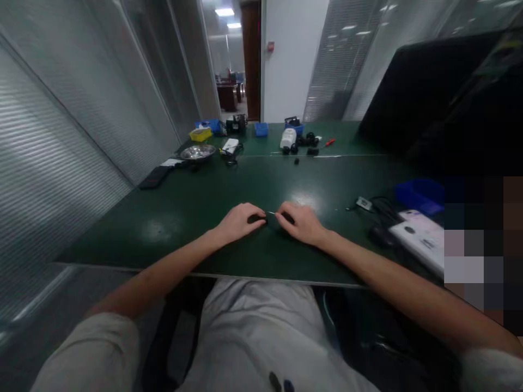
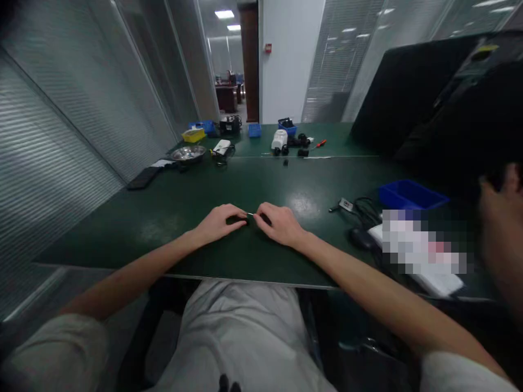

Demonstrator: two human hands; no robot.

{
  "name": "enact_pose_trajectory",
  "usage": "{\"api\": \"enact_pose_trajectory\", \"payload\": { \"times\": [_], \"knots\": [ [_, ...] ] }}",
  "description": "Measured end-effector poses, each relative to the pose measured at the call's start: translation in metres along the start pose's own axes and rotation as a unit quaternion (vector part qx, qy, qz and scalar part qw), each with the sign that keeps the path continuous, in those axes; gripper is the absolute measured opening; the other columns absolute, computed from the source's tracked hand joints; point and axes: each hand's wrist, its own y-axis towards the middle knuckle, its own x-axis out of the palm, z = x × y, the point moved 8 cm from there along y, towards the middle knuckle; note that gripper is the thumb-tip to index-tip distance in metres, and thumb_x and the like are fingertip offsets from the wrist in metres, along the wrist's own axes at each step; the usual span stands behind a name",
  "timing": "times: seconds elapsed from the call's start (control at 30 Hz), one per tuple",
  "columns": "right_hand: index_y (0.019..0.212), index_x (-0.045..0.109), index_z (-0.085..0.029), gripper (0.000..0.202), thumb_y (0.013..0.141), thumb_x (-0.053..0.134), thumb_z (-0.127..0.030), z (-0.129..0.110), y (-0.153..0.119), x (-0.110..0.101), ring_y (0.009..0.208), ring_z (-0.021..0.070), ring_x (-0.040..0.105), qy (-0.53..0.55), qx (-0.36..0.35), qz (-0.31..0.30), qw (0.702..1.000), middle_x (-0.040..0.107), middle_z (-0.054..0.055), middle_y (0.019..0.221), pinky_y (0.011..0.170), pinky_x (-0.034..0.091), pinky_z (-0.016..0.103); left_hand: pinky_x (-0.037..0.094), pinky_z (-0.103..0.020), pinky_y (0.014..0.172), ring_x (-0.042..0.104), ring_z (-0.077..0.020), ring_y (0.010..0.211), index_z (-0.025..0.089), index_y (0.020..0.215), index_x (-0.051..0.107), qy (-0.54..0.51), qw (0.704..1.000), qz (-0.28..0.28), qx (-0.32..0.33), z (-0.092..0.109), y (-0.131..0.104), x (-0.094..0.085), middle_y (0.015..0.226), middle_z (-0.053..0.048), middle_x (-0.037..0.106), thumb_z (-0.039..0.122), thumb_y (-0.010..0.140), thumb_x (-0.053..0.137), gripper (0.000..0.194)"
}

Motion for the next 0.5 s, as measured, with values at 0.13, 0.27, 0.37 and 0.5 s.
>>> {"api": "enact_pose_trajectory", "payload": {
  "times": [0.13,0.27,0.37,0.5],
  "knots": [
    [0.095,0.060,-0.021,0.027,0.106,0.045,-0.041,0.001,-0.001,-0.001,0.075,0.0163,0.058,0.001,0.003,-0.001,1.000,0.066,0.004,0.087,0.066,0.035,0.029,0.051,-0.036,0.096,0.067,-0.0228,0.106,0.017,0.117,0.072,0.024,1.000,-0.002,-0.005,0.008,-0.006,0.001,0.114,-0.009,0.073,0.034,0.101,0.061,0.025],
    [0.094,0.060,-0.021,0.028,0.106,0.045,-0.042,-0.001,-0.001,-0.003,0.071,0.0152,0.056,0.001,0.003,0.002,1.000,0.065,0.003,0.086,0.064,0.034,0.029,0.051,-0.034,0.096,0.067,-0.0218,0.107,0.018,0.119,0.072,0.005,1.000,-0.018,-0.012,0.005,-0.014,-0.005,0.115,-0.009,0.073,0.032,0.104,0.056,0.027],
    [0.094,0.060,-0.020,0.028,0.106,0.045,-0.041,-0.003,-0.001,-0.005,0.070,0.0145,0.055,0.001,-0.002,0.001,1.000,0.065,0.003,0.086,0.064,0.034,0.029,0.052,-0.032,0.092,0.068,-0.0212,0.104,0.021,0.120,0.073,-0.022,0.997,-0.037,-0.062,-0.022,-0.027,-0.023,0.117,-0.007,0.073,0.035,0.103,0.057,0.027],
    [0.096,0.061,-0.020,0.028,0.106,0.045,-0.040,-0.004,0.001,-0.005,0.071,0.0141,0.056,0.004,-0.006,-0.003,1.000,0.066,0.004,0.090,0.064,0.034,0.029,0.053,-0.032,0.090,0.070,-0.0233,0.099,0.022,0.122,0.074,-0.005,0.980,-0.027,-0.198,-0.107,-0.073,-0.076,0.119,-0.007,0.074,0.041,0.097,0.062,0.033]
  ]
}}
